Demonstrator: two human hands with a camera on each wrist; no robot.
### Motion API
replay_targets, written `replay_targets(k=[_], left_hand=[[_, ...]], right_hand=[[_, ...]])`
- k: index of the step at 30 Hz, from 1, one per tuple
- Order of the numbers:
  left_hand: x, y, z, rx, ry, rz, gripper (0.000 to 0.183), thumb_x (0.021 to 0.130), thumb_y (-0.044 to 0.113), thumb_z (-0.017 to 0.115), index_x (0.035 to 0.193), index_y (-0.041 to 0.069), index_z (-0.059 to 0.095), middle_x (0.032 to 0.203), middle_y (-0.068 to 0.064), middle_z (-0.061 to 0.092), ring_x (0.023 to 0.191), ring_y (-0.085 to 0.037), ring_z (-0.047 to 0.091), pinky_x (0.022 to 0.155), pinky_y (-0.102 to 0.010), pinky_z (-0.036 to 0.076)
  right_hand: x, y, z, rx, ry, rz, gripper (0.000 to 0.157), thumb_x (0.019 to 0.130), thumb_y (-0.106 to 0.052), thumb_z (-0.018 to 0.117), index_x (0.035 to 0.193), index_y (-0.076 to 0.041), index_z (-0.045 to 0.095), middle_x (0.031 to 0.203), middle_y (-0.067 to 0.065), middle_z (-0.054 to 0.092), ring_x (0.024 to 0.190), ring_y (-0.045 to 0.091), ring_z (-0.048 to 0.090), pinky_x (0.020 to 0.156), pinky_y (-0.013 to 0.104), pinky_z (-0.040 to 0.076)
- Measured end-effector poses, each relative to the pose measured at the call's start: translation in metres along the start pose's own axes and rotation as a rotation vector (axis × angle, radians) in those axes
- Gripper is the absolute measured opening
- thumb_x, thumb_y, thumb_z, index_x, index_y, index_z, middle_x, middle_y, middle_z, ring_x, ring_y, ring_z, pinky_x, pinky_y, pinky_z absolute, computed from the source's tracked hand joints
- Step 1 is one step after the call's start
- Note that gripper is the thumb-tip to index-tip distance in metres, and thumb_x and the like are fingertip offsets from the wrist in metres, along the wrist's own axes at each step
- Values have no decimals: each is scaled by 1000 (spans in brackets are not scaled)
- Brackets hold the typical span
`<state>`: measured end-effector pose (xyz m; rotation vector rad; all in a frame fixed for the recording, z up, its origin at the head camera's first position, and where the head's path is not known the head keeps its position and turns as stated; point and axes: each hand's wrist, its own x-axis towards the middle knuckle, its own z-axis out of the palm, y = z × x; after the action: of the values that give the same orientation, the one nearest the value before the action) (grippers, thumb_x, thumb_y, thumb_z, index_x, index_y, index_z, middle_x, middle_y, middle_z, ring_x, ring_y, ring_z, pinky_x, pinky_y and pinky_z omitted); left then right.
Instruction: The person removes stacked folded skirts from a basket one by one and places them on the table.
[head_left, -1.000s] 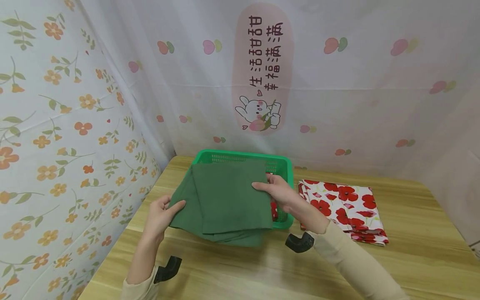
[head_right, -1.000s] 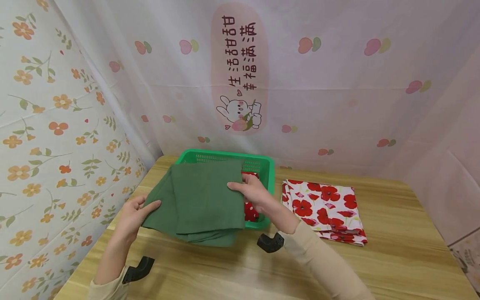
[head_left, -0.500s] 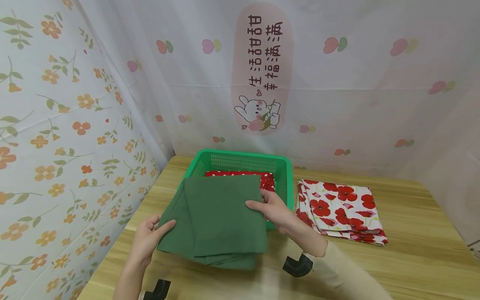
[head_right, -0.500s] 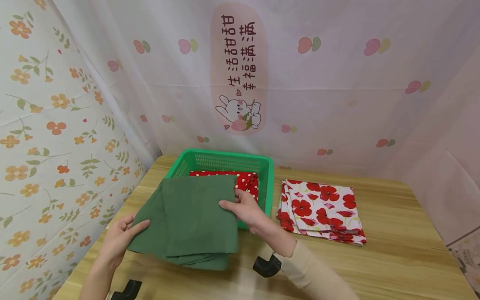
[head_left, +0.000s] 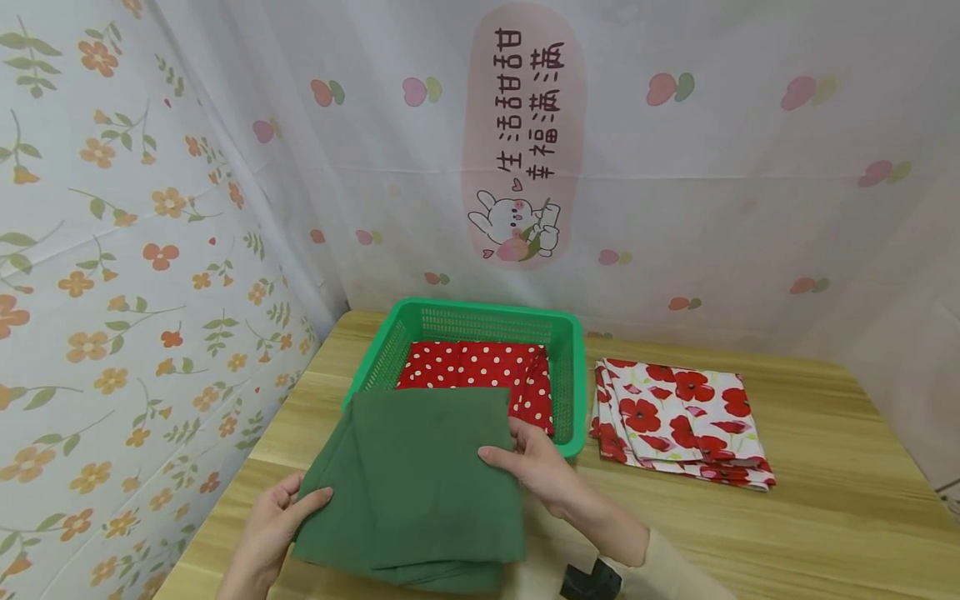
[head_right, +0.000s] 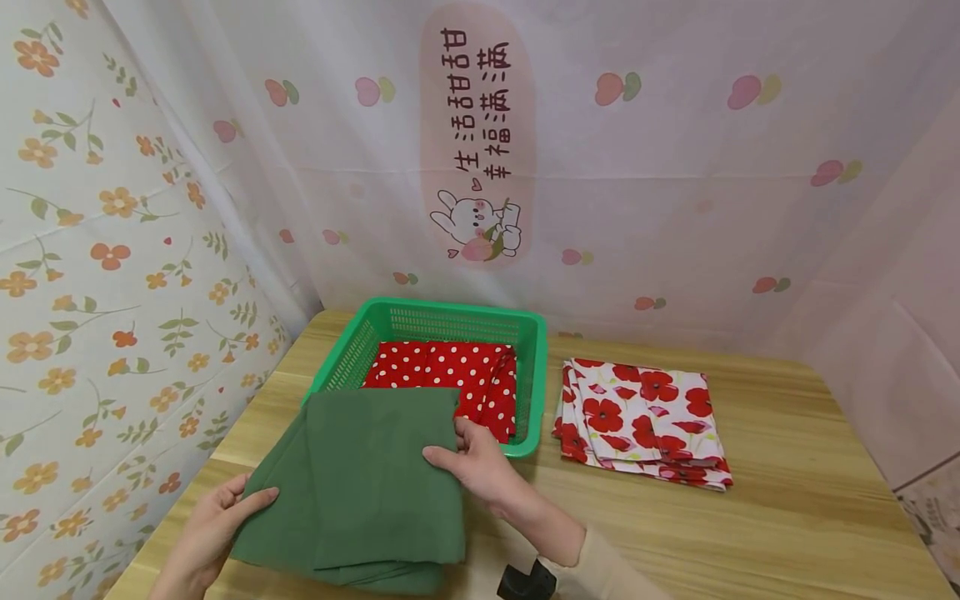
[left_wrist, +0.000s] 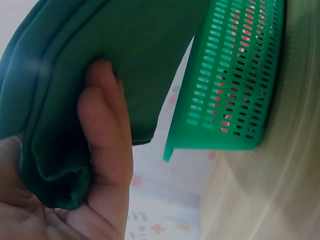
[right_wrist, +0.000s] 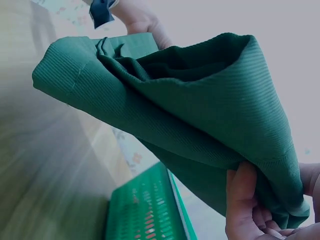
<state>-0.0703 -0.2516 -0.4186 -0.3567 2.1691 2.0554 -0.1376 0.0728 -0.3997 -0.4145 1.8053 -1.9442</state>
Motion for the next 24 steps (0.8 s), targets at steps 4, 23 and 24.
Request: replay_targets(k=[4, 23, 24], left_hand=[[-4, -9, -10, -47, -72, -50, 12, 92, 7, 55, 97, 12, 64, 81, 3, 71, 70, -15, 68, 65, -31, 55], [-18, -42, -37, -12, -255, -117, 22, 92, 8, 52, 112, 7, 63, 87, 1, 71, 77, -17, 68, 68, -32, 55], [-18, -43, -37, -19, -259, -120, 22, 91, 9, 53, 112, 10, 63, 87, 2, 71, 77, -17, 68, 69, -32, 55]], right_hand=[[-4, 6, 6, 6, -3, 12, 49, 91, -13, 61, 130, 10, 41, 116, 19, 61, 98, 24, 65, 84, 34, 51], [-20, 33, 26, 25, -12, 70, 50, 89, -11, 63, 130, 8, 42, 119, 17, 61, 100, 27, 64, 82, 35, 53], [-21, 34, 27, 22, -11, 67, 50, 89, -10, 63, 130, 9, 42, 118, 17, 61, 100, 26, 64, 82, 35, 53]])
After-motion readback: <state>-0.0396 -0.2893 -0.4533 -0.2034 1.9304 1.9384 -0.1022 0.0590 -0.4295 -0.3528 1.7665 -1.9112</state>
